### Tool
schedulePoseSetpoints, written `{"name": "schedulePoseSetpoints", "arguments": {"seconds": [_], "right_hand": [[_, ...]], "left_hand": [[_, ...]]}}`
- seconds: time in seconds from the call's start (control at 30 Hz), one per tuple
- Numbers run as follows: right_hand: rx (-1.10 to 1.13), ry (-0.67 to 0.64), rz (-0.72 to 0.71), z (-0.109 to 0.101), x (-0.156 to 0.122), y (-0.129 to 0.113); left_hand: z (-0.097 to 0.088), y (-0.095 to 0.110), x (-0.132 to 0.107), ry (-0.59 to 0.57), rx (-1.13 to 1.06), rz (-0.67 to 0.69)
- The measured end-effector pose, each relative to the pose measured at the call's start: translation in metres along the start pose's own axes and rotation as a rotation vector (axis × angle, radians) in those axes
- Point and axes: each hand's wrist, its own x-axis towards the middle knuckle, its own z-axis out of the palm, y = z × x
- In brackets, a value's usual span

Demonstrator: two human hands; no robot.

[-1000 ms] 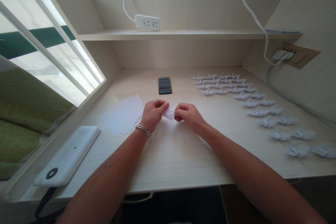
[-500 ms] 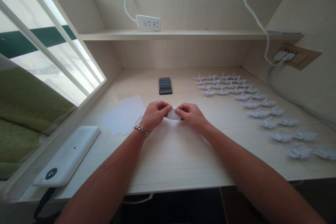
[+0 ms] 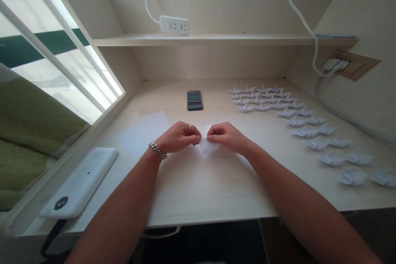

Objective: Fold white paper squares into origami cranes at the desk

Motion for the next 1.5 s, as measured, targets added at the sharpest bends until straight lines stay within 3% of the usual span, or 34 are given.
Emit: {"name": "schedulePoseSetpoints", "arguments": {"seconds": [0.1,0.2,0.27,0.37,0.47,0.57,0.67,0.83,1.0,1.3,1.5], "right_hand": [[0.104,0.055,0.035,-0.004,0.0,-0.002],[0.218,0.198,0.057,-0.005,0.001,-0.003],[0.285,0.289,0.062,-0.002,0.002,-0.003],[0.325,0.378,0.051,0.005,0.004,-0.001],[0.333,0.425,0.024,0.01,0.006,0.001],[0.303,0.409,0.014,0.012,0.007,0.002],[0.245,0.347,0.007,0.012,0.006,0.003],[0.229,0.294,0.023,0.011,0.005,0.003],[0.334,0.338,0.02,0.008,0.007,0.003],[0.247,0.3,-0.073,0.008,0.004,0.005],[0.394,0.307,-0.012,0.008,0.002,-0.002]], "left_hand": [[-0.009,-0.009,0.0,0.082,-0.062,-0.014],[-0.009,-0.013,0.001,0.231,-0.224,-0.022],[-0.001,-0.011,0.003,0.268,-0.346,-0.037],[0.018,-0.005,0.008,0.145,-0.433,-0.053],[0.034,0.0,0.014,0.234,-0.464,-0.051],[0.037,-0.001,0.017,0.391,-0.571,-0.074],[0.034,-0.002,0.016,0.457,-0.683,-0.099],[0.034,0.001,0.015,0.418,-0.654,-0.083],[0.033,0.002,0.014,0.378,-0.608,-0.049],[0.034,0.002,0.012,0.449,-0.531,0.048],[0.031,0.0,0.011,0.442,-0.59,0.049]]}}
